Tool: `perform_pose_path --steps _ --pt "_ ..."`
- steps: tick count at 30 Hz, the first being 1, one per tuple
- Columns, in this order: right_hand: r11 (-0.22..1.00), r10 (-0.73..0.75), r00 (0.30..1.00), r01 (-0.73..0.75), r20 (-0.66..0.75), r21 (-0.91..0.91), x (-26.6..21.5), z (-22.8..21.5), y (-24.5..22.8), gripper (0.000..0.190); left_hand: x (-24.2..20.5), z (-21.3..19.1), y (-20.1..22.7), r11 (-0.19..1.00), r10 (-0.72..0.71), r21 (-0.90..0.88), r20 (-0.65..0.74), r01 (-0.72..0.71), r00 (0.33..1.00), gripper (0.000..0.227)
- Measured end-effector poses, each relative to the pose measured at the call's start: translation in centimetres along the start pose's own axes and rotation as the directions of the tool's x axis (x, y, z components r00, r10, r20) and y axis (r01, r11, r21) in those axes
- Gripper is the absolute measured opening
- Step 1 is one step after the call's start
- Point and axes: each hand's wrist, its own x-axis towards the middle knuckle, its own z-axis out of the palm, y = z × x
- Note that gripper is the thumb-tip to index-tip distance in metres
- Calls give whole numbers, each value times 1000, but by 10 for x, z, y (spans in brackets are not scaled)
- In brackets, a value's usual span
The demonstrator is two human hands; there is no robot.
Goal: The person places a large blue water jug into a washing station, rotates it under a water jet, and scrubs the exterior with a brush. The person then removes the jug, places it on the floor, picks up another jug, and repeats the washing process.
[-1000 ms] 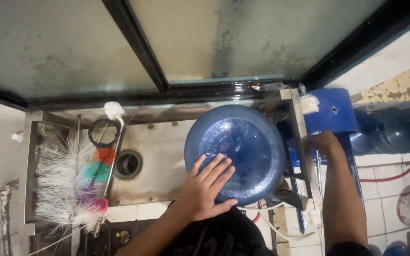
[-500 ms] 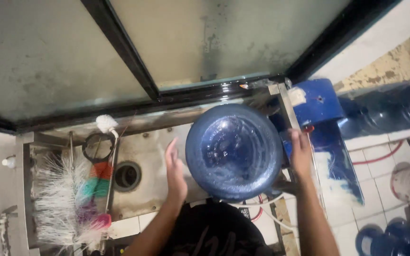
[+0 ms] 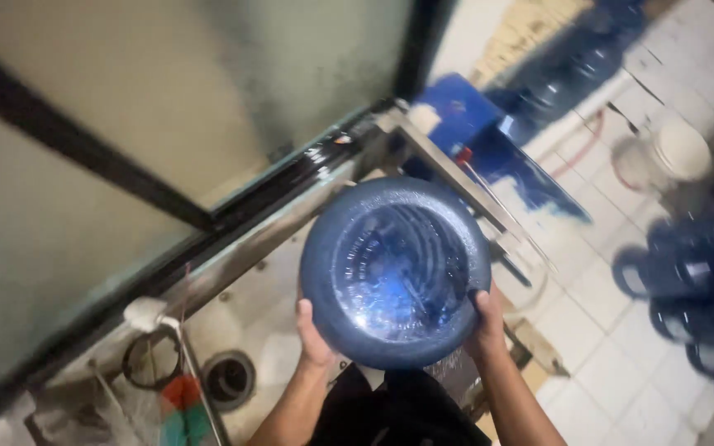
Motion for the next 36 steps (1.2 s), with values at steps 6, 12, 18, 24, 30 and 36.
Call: perform_pose_path --steps 6,12,18,24,30,36 --pt "995 -98 994 99 -39 29 -60 -3 -32 105 -11 70 37 935 41 337 212 -113 976 108" --pt "943 -45 987 92 -153 320 -142 -83 -28 102 -65 131 5 879 -50 460 347 -123 937 113" --pt "917 -247 894 340 -375 207 -258 -150 -56 93 -137 157 -90 894 -253 446 434 38 865 107" --pt "919 -359 790 391 -496 -42 -307 -215 -65 86 -157 131 -202 752 -568 559 279 350 774 105" --pt "913 -368 747 402 -554 -65 -334 -269 -50 83 -185 124 -277 668 -686 545 187 507 703 98" --pt "912 -356 718 406 -598 -55 -352 -281 -37 85 -195 139 -287 712 -666 509 270 484 696 92"
